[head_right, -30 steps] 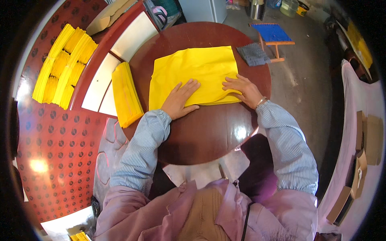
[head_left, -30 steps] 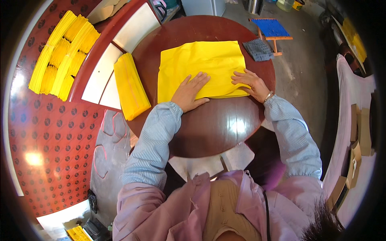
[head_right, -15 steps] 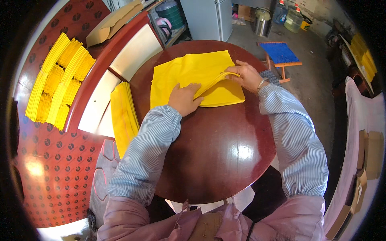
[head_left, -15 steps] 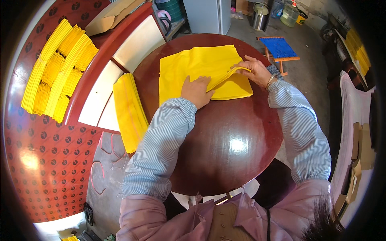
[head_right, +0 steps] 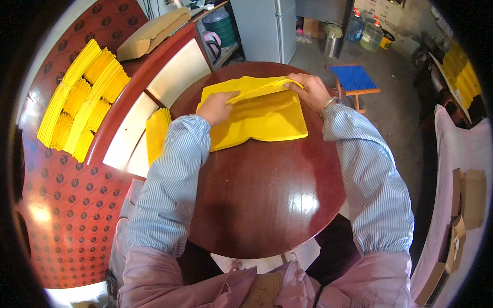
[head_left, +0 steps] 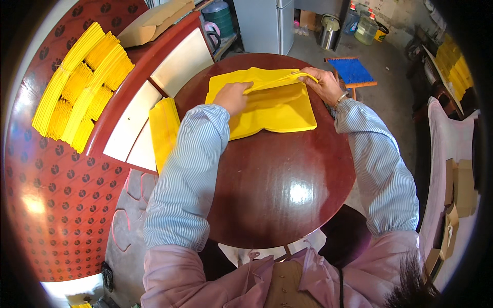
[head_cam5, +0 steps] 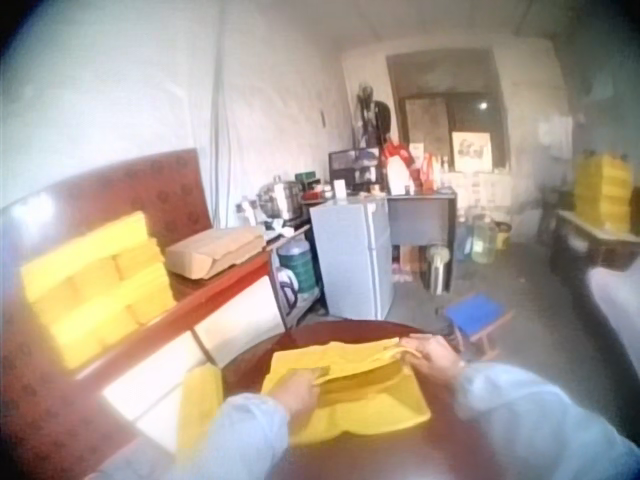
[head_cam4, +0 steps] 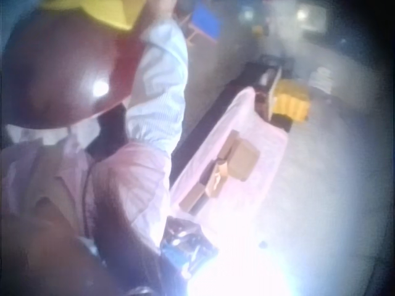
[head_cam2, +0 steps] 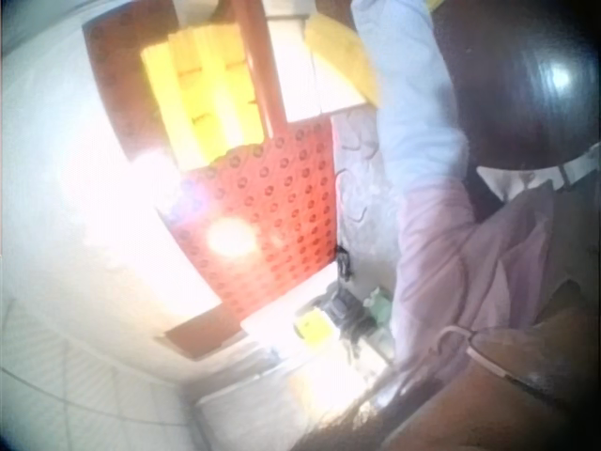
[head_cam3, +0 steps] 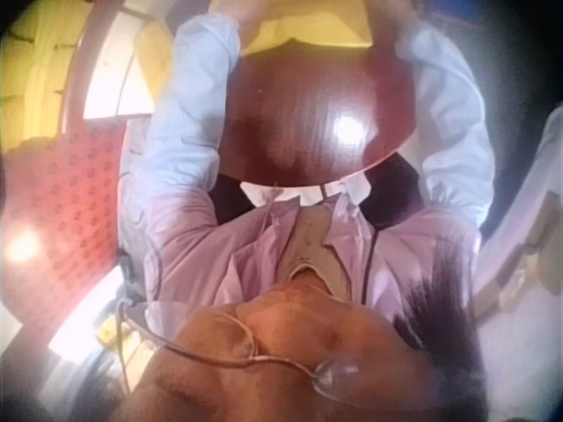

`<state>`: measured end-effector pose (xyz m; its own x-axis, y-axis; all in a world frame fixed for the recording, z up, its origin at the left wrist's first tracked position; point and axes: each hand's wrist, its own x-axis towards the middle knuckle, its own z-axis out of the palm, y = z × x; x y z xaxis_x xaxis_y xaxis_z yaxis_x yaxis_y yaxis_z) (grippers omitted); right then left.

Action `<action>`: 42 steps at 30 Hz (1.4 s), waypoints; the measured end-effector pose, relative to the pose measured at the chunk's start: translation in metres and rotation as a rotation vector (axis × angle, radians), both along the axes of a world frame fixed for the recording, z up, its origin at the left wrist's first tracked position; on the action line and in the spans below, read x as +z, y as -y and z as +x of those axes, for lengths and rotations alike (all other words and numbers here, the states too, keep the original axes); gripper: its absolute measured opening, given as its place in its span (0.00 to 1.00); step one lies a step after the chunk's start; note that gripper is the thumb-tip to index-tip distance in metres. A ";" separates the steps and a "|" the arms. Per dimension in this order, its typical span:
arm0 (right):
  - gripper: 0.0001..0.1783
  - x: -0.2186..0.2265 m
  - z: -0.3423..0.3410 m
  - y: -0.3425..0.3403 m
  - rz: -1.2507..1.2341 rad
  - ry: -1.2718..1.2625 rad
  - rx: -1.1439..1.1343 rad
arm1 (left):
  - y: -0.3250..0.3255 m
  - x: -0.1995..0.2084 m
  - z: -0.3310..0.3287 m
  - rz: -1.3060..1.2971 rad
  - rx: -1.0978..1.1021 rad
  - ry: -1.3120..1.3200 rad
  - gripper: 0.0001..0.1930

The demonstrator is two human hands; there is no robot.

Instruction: The person folds yellow fabric pieces on a round table. They align edges, fold the fabric in half, and stack the finished pieces. The process is repeated with multiple fabric pieces.

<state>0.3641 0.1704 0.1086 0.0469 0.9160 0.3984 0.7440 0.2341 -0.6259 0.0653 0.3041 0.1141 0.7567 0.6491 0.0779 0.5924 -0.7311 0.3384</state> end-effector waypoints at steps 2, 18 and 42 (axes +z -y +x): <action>0.13 0.012 -0.001 -0.006 0.024 -0.040 0.000 | -0.009 0.011 -0.002 0.026 0.013 -0.012 0.30; 0.24 -0.083 -0.104 0.290 -0.085 0.148 0.257 | 0.287 -0.061 -0.130 0.106 -0.145 0.132 0.34; 0.21 -0.071 -0.088 0.320 -0.391 -0.050 0.218 | 0.224 -0.046 -0.245 -0.681 -0.374 0.066 0.49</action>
